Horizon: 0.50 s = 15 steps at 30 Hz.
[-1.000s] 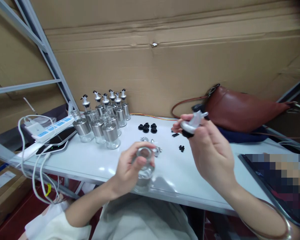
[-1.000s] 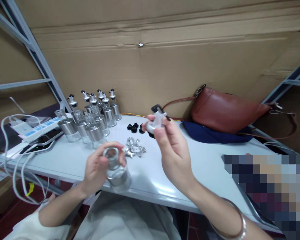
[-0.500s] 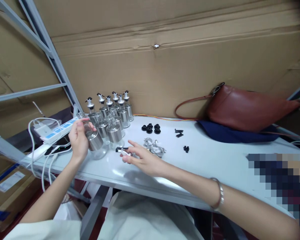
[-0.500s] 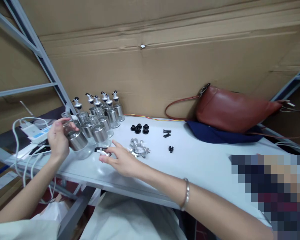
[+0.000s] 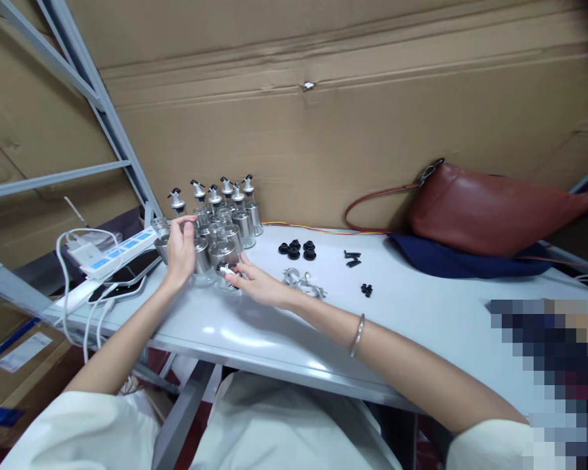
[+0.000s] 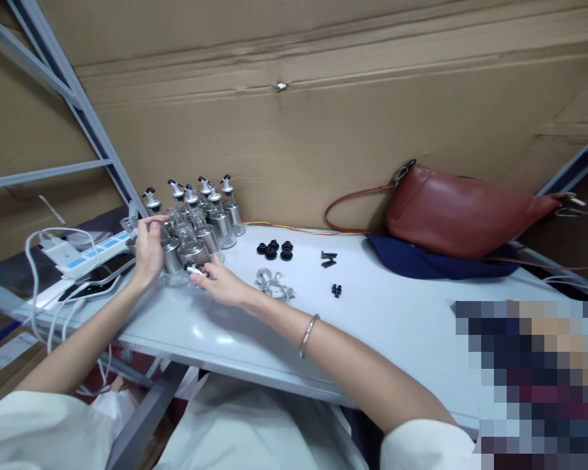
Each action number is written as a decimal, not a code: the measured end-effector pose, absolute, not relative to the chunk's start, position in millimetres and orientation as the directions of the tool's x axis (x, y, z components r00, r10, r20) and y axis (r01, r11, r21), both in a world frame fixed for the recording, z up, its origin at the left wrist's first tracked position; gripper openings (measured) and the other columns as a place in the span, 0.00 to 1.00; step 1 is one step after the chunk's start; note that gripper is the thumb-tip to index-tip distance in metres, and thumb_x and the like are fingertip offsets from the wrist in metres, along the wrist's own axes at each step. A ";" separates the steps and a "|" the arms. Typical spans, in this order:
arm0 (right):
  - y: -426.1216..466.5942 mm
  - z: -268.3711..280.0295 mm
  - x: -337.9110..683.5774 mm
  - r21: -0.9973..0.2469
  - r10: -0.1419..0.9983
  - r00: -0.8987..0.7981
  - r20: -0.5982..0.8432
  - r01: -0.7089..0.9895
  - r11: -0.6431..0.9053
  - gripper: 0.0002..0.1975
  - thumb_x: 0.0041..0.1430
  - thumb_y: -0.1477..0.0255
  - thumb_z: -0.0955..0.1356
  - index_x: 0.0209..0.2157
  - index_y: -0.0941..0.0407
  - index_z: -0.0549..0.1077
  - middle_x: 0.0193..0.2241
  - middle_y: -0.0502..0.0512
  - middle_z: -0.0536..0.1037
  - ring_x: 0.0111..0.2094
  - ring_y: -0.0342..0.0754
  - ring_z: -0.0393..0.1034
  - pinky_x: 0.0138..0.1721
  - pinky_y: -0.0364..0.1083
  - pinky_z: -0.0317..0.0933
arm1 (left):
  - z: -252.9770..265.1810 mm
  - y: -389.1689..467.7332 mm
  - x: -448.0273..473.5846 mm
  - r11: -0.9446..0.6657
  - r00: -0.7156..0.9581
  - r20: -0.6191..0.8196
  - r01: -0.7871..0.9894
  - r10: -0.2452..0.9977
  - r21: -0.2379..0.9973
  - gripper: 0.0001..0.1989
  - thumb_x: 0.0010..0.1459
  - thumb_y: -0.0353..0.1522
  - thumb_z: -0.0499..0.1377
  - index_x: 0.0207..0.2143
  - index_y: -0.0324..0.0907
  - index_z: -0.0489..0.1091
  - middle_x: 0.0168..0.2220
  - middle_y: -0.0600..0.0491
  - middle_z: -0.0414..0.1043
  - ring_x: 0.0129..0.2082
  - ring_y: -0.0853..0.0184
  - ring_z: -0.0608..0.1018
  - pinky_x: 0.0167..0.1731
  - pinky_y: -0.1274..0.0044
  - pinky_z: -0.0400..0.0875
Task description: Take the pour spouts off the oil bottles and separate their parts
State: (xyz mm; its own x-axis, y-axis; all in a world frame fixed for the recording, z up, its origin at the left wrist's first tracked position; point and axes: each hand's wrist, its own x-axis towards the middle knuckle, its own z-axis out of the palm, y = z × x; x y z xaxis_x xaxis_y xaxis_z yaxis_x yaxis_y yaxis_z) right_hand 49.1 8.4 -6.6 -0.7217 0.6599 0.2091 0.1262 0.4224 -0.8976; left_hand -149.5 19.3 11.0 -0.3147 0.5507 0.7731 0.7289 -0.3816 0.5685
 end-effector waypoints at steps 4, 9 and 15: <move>9.9 -11.9 44.1 -0.878 0.630 -0.724 0.282 0.071 0.474 0.13 0.62 0.64 0.63 0.40 0.58 0.73 0.54 0.58 0.64 0.54 0.50 0.60 0.57 0.49 0.52 | 11.0 22.7 -148.4 -0.364 -0.305 0.812 0.776 0.498 0.515 0.16 0.63 0.40 0.43 0.39 0.41 0.64 0.41 0.48 0.68 0.44 0.65 0.70 0.49 0.74 0.62; 0.4 -9.9 50.5 -0.890 0.724 -0.612 0.317 0.071 0.450 0.10 0.61 0.69 0.65 0.41 0.58 0.72 0.51 0.59 0.67 0.53 0.49 0.61 0.55 0.50 0.55 | 9.5 24.2 -150.8 -0.341 -0.263 0.862 0.837 0.434 0.427 0.15 0.63 0.39 0.43 0.38 0.41 0.64 0.41 0.48 0.65 0.45 0.64 0.67 0.51 0.72 0.60; -18.0 10.1 96.4 -0.865 0.800 -0.475 0.366 0.144 0.481 0.12 0.56 0.66 0.68 0.40 0.56 0.75 0.38 0.55 0.67 0.38 0.45 0.64 0.35 0.44 0.62 | 13.0 11.2 -132.0 -0.424 -0.280 0.930 0.831 0.239 0.359 0.15 0.62 0.40 0.47 0.46 0.40 0.59 0.49 0.43 0.59 0.51 0.61 0.64 0.48 0.69 0.62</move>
State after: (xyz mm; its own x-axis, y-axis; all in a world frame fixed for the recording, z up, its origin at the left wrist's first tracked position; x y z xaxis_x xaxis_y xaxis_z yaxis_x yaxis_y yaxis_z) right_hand 96.4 -18.0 10.1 -0.4752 0.8002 0.3659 0.1439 0.4809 -0.8649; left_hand -132.0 11.2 13.0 -0.2796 0.2390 0.9299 0.8312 -0.4244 0.3590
